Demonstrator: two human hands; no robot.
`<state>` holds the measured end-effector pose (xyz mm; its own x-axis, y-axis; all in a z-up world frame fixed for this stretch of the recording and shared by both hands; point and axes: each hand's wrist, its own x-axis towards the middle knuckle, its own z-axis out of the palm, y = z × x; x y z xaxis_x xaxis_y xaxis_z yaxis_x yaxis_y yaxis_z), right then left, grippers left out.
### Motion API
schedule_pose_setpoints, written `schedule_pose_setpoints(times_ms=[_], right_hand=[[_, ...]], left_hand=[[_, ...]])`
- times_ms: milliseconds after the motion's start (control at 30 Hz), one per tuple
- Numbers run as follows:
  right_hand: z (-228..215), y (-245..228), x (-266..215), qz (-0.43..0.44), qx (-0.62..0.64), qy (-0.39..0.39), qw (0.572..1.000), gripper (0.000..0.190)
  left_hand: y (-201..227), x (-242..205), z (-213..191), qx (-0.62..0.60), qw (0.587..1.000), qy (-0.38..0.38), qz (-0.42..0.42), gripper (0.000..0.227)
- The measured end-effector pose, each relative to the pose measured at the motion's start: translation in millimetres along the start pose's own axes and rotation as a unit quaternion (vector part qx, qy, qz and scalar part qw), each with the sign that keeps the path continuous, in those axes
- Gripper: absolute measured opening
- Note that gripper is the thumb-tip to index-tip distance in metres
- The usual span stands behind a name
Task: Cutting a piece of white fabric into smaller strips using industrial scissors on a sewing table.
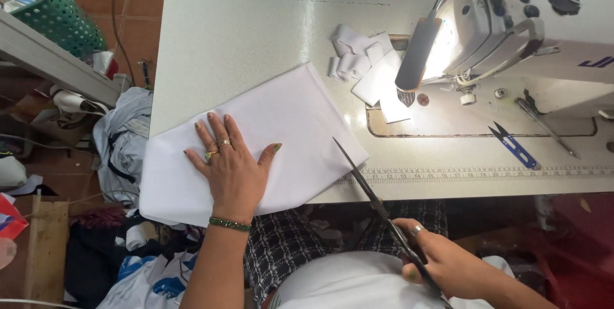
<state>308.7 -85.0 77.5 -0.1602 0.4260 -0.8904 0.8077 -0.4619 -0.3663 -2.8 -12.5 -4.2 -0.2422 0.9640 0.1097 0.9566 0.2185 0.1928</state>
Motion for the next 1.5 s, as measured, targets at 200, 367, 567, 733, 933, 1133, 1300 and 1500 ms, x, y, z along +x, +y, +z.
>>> schedule_pose_setpoints(times_ms=[200,367,567,733,933,1133,1300,1500], right_hand=[[8.2,-15.5,8.0,-0.018,-0.051,-0.003,0.999,0.081],[13.6,5.8,25.0,-0.009,-0.056,0.032,0.998,0.083],[10.3,25.6,30.0,-0.038,-0.019,0.085,0.995,0.06],[-8.0,-30.0,10.1,-0.046,0.014,0.015,0.999,0.063],[-3.8,-56.8,13.1,0.001,-0.042,0.013,0.999,0.078],[6.7,-27.2,31.5,-0.029,0.099,0.071,0.992,0.058],[-12.7,-53.6,18.7,-0.05,0.172,-0.013,0.984,0.021],[-12.1,-77.4,35.5,-0.022,0.015,0.045,0.999,0.085]], left_hand=[[-0.1,0.0,-2.6,-0.003,1.0,0.003,0.006,0.097],[-1.2,0.8,-2.1,0.003,1.0,0.001,0.009,0.097],[-0.8,-0.3,-2.3,0.005,1.0,0.014,0.018,0.099],[-1.9,-3.1,-3.1,-0.008,1.0,0.005,0.012,0.1],[-5.4,-2.7,0.7,0.004,1.0,0.021,0.017,0.1],[-5.0,-2.7,2.4,0.007,0.999,0.033,0.026,0.101],[-6.0,-2.5,3.8,0.02,0.999,0.031,0.027,0.104],[-5.8,-2.2,6.1,0.024,0.998,0.045,0.021,0.106]])
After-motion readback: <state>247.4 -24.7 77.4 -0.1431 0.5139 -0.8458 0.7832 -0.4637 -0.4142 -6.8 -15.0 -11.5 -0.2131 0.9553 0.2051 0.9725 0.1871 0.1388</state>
